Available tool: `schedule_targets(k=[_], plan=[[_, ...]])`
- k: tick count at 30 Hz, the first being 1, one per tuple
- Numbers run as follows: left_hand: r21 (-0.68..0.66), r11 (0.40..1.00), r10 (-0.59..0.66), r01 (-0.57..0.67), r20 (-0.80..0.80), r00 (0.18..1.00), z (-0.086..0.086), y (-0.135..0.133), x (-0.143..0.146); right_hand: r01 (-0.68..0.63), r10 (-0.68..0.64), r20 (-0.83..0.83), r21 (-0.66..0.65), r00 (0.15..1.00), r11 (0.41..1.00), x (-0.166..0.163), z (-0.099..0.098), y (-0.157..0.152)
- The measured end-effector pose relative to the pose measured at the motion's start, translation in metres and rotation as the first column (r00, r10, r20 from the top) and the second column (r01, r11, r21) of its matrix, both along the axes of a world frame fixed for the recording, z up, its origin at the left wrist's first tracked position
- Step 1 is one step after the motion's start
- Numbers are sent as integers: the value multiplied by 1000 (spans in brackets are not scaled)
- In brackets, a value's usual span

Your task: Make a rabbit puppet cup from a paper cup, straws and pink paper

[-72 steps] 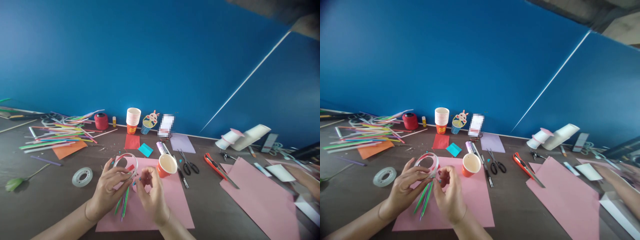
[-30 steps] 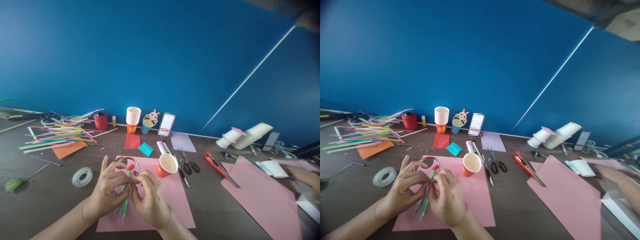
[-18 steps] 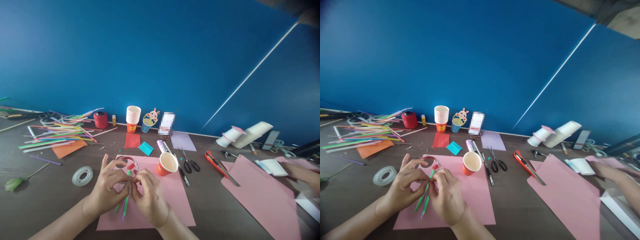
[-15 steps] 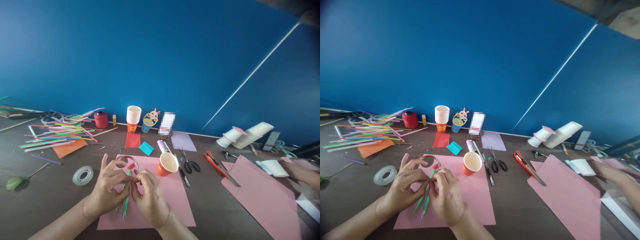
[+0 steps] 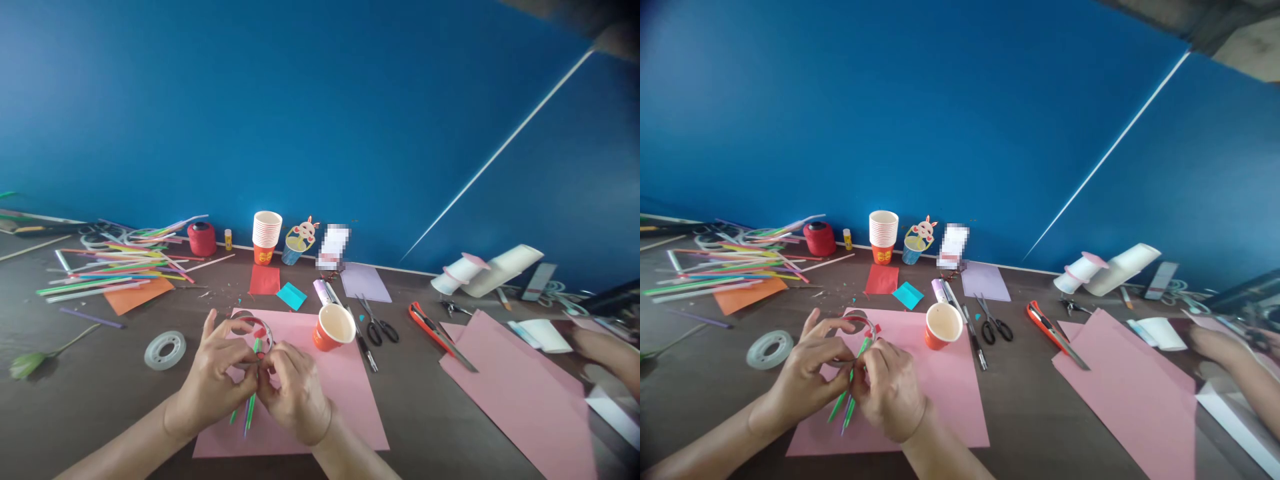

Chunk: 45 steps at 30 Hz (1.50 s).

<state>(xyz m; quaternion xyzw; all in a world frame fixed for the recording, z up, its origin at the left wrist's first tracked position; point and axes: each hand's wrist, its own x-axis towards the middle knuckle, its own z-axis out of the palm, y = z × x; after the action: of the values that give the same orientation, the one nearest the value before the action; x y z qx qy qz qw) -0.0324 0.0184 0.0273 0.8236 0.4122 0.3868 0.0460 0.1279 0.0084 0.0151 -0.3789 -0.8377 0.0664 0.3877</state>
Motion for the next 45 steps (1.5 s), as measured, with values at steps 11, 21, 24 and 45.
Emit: schedule_targets(k=[11,21,24,45], plan=[[-142,987,77,-71,38,996,-5,0,1,-24,23,35,22,999,999,3,0,2],[-248,969,7,1,33,999,3,4,-2,-104,105,-58,21,993,994,6,1,6],[-287,957,-26,31,22,999,9,4,-3,-123,129,-70,75,989,990,6,1,7],[61,899,401,-433,-514,759,2,75,-101,16,-111,-557,-172,823,985,20,-1,4]])
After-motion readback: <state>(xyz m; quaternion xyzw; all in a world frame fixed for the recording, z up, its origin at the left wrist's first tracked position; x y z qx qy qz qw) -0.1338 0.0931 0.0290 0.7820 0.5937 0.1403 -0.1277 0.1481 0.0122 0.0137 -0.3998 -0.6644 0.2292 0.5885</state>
